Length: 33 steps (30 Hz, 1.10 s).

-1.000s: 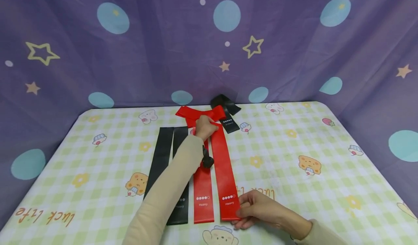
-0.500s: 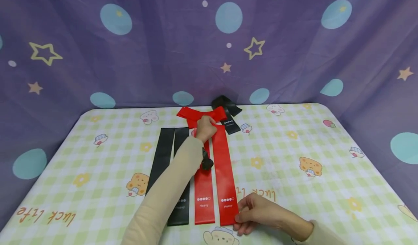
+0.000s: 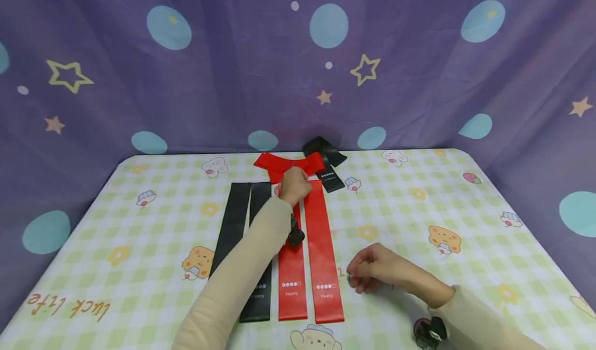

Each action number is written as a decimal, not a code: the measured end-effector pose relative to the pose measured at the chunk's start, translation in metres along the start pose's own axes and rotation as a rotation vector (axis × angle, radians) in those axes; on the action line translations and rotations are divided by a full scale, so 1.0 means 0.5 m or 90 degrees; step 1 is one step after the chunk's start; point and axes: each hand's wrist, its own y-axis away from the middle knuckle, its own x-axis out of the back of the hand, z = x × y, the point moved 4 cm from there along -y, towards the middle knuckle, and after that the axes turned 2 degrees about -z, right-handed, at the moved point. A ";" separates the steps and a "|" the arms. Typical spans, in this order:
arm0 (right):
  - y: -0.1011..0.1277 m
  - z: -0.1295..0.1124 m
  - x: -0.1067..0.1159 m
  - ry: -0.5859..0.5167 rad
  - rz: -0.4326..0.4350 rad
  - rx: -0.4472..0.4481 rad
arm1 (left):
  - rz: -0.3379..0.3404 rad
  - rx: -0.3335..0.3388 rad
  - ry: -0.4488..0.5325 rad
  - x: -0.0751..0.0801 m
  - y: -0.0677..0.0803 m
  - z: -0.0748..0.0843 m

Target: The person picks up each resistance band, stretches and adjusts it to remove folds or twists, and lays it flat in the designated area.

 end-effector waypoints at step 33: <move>-0.221 -0.113 0.233 -0.124 0.291 0.037 | -0.093 0.124 0.446 -0.054 0.033 0.036</move>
